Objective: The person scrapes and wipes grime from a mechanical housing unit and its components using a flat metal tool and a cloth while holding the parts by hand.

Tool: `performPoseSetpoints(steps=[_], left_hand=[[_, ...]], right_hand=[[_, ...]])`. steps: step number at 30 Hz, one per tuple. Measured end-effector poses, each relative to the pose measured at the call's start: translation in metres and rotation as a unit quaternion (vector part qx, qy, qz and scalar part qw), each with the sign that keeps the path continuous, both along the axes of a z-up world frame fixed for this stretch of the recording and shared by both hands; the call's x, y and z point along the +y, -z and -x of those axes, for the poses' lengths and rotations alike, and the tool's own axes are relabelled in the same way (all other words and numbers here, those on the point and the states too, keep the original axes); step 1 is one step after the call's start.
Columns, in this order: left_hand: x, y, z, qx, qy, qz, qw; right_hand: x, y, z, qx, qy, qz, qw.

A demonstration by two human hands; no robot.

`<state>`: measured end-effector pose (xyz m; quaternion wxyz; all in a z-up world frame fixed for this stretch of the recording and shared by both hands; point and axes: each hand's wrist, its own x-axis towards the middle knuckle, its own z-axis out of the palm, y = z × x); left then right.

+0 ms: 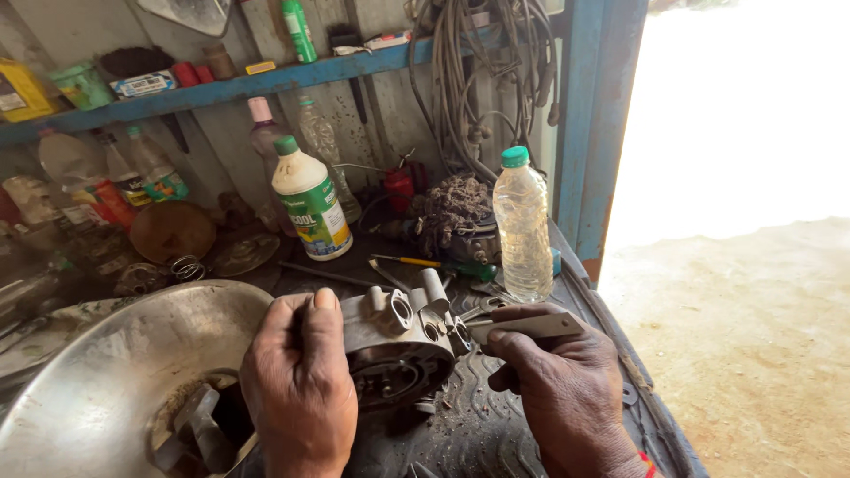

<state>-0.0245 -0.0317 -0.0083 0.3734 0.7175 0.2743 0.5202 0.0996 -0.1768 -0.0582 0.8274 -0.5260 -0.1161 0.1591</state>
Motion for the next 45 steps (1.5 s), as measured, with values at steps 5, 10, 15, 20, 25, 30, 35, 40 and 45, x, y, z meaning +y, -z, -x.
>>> performPoseSetpoints(steps=[5, 10, 15, 20, 25, 30, 35, 40, 45], left_hand=[[0.01, 0.024, 0.014, -0.06, 0.04, 0.039, 0.997], [0.031, 0.075, 0.011, -0.253, 0.062, 0.088, 0.961], [0.061, 0.164, -0.005, -0.183, -0.027, -0.208, 0.961], [0.091, 0.189, 0.003, -0.204, 0.049, -0.006, 0.978], [0.03, 0.133, 0.007, -0.102, -0.023, -0.173, 0.979], [-0.001, 0.071, 0.017, 0.009, 0.032, -0.324, 0.945], [0.01, 0.074, 0.009, -0.047, 0.023, -0.28, 0.959], [0.01, 0.087, 0.007, -0.018, 0.028, -0.294, 0.955], [0.006, 0.089, 0.013, 0.029, 0.027, -0.318, 0.947]], right_hand=[[0.004, -0.006, -0.004, -0.025, -0.024, 0.032, 0.999], [0.004, -0.01, -0.006, -0.096, -0.02, 0.009, 0.995], [0.001, -0.012, -0.012, -0.097, 0.002, -0.064, 0.993], [-0.005, -0.006, -0.015, -0.092, 0.0, -0.008, 0.996], [-0.004, 0.001, -0.009, -0.102, 0.013, -0.028, 0.994], [-0.006, -0.004, -0.019, -0.08, 0.033, 0.011, 0.996], [-0.009, 0.003, -0.026, -0.047, 0.031, -0.027, 0.998], [-0.012, 0.016, -0.031, -0.066, -0.003, -0.069, 0.995], [-0.012, 0.014, -0.028, -0.047, 0.001, 0.076, 0.996]])
